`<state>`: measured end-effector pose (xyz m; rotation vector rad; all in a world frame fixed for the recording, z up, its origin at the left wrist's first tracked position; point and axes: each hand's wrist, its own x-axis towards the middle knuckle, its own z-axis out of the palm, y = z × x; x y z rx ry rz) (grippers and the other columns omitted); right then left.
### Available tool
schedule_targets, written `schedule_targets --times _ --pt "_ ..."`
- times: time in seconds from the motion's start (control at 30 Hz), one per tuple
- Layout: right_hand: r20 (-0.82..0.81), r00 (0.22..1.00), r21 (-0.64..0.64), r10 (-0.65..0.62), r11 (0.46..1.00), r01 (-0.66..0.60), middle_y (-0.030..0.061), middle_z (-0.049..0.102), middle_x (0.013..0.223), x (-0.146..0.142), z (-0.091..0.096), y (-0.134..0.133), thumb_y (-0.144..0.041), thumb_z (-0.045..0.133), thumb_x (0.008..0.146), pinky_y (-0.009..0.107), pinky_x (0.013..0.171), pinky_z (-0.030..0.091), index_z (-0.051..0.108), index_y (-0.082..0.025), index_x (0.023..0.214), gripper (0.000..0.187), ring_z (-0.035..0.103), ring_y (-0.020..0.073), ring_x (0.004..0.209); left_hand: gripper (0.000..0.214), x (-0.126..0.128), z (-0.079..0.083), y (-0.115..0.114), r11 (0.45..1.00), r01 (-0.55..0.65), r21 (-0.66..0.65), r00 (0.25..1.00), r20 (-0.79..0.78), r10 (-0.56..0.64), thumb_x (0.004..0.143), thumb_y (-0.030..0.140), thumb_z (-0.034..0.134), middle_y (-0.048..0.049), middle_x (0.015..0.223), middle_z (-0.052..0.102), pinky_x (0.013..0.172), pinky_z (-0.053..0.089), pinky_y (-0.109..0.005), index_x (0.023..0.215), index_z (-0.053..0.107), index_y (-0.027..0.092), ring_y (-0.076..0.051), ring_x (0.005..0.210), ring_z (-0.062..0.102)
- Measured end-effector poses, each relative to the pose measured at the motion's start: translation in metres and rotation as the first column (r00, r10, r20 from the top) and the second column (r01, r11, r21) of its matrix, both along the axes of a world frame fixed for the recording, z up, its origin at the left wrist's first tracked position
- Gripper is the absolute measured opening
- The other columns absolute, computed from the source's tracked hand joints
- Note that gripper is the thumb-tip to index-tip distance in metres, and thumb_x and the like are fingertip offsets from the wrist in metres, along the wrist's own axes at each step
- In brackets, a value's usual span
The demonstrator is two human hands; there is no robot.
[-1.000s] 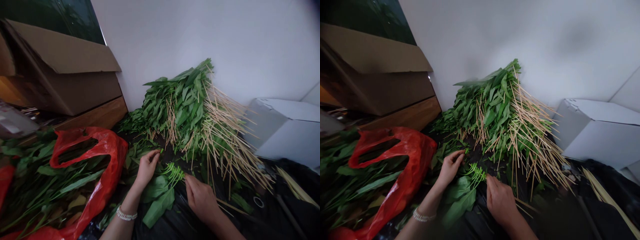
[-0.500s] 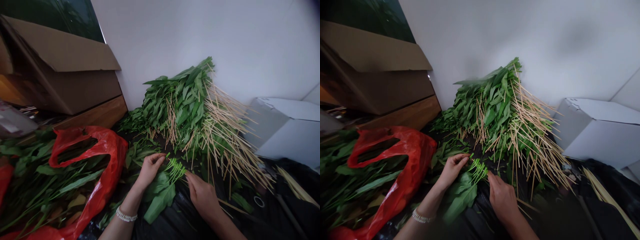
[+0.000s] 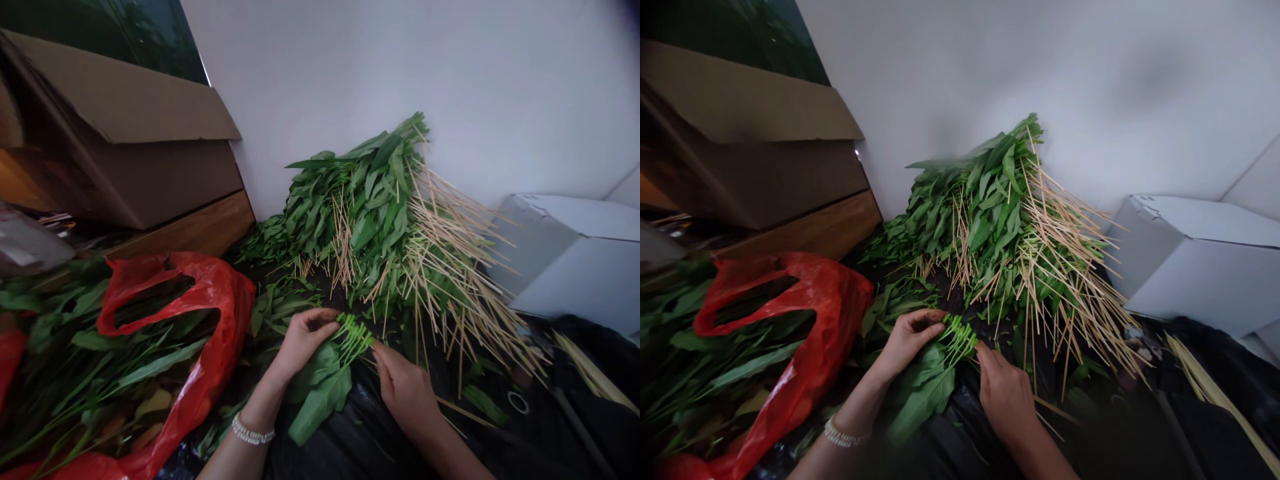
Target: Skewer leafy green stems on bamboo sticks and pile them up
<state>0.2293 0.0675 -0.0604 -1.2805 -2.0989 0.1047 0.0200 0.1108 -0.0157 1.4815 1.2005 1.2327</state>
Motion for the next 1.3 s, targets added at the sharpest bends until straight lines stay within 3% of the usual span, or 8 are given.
schedule_targets --times 0.2,0.43,0.67,1.0,1.3 --pt "-0.001 1.0 0.023 0.0 1.0 0.0 0.0082 0.068 0.102 0.0 0.001 0.0 -0.015 0.033 0.09 0.028 0.083 0.051 0.058 -0.015 0.117 0.036 0.067 0.0174 0.09 0.022 -0.001 -0.001 0.001 0.995 -0.069 0.065 0.993 -0.091 0.075 0.08 0.029 0.061 -0.0067 0.088 0.072 0.077 0.048 -0.027 0.093 0.07 0.014 -0.018 0.081 0.064" --pt "0.018 1.0 0.034 0.011 0.999 -0.012 0.0083 0.068 0.104 0.0 0.0 -0.001 -0.015 0.032 0.091 0.028 0.083 0.052 0.057 -0.015 0.118 0.037 0.067 0.0169 0.089 0.023 -0.001 -0.004 0.0 0.999 0.005 0.051 0.995 -0.102 0.0 0.085 0.034 0.054 -0.0026 0.077 0.064 0.058 0.044 -0.022 0.096 0.063 0.016 -0.013 0.063 0.055" --pt "0.027 1.0 0.037 0.007 0.999 -0.008 0.0084 0.068 0.103 -0.001 0.002 -0.001 -0.015 0.033 0.091 0.027 0.08 0.053 0.058 -0.016 0.117 0.036 0.067 0.0164 0.086 0.022 -0.002 -0.003 0.001 0.997 -0.042 0.064 0.992 -0.117 0.05 0.084 0.034 0.056 -0.0036 0.082 0.065 0.058 0.042 -0.022 0.092 0.067 0.016 -0.013 0.063 0.053" --pt "0.018 0.999 0.009 0.039 0.999 -0.039 0.0093 0.068 0.102 -0.002 0.005 -0.003 -0.013 0.031 0.091 0.027 0.082 0.051 0.056 -0.014 0.119 0.037 0.067 0.0167 0.087 0.028 -0.003 0.0 0.003 0.999 0.006 -0.047 0.994 0.106 -0.001 0.083 0.039 0.057 0.0007 0.069 0.058 0.047 0.029 -0.018 0.094 0.059 0.014 -0.006 0.049 0.037" --pt "0.055 0.996 0.007 0.064 0.998 -0.064 0.008 0.069 0.095 -0.003 0.01 -0.005 -0.011 0.032 0.088 0.026 0.076 0.052 0.057 -0.016 0.118 0.039 0.067 0.0165 0.082 0.026 -0.001 -0.004 0.002 0.995 0.087 -0.055 0.996 0.042 -0.085 0.081 0.041 0.059 0.0025 0.069 0.05 0.048 0.033 -0.018 0.085 0.058 0.015 -0.007 0.053 0.039"
